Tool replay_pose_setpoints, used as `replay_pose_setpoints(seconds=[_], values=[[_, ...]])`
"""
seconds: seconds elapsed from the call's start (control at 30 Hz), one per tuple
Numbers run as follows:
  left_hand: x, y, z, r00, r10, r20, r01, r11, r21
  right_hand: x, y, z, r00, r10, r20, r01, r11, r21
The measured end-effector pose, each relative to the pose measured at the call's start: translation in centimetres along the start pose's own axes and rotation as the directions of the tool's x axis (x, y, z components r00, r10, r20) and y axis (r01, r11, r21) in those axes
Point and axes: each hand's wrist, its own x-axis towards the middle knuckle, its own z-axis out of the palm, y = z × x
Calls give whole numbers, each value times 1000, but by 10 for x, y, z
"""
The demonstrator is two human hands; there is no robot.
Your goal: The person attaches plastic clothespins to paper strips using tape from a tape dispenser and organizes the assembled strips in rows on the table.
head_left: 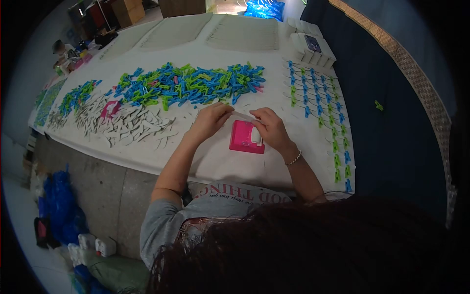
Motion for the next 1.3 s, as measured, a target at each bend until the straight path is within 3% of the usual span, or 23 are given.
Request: replay_pose_setpoints(seconds=[0.1, 0.4, 0.57, 0.83, 1.0, 1.3], values=[[2, 9, 8, 998, 67, -11, -68, 996, -51, -9, 7, -5, 991, -54, 119, 63, 996, -70], [-3, 9, 35, 980, 191, -52, -195, 977, -92, -38, 18, -2, 963, 232, 135, -237, 971, 26], [-8, 14, 34, 981, 182, -62, -187, 979, -83, -45, 29, 5, 988, 111, 110, -107, 993, -43], [-13, 9, 33, 964, 255, -80, -251, 966, 60, -43, 25, 6, 988, 113, 105, -111, 993, -26], [-16, -6, 49, 993, 118, 32, -117, 993, -23, -48, 32, -6, 988, 64, 137, -50, 993, -103], [-7, -7, 81, 983, 179, 42, -174, 979, -103, -49, 23, -27, 992, 67, 108, -32, 952, -304]])
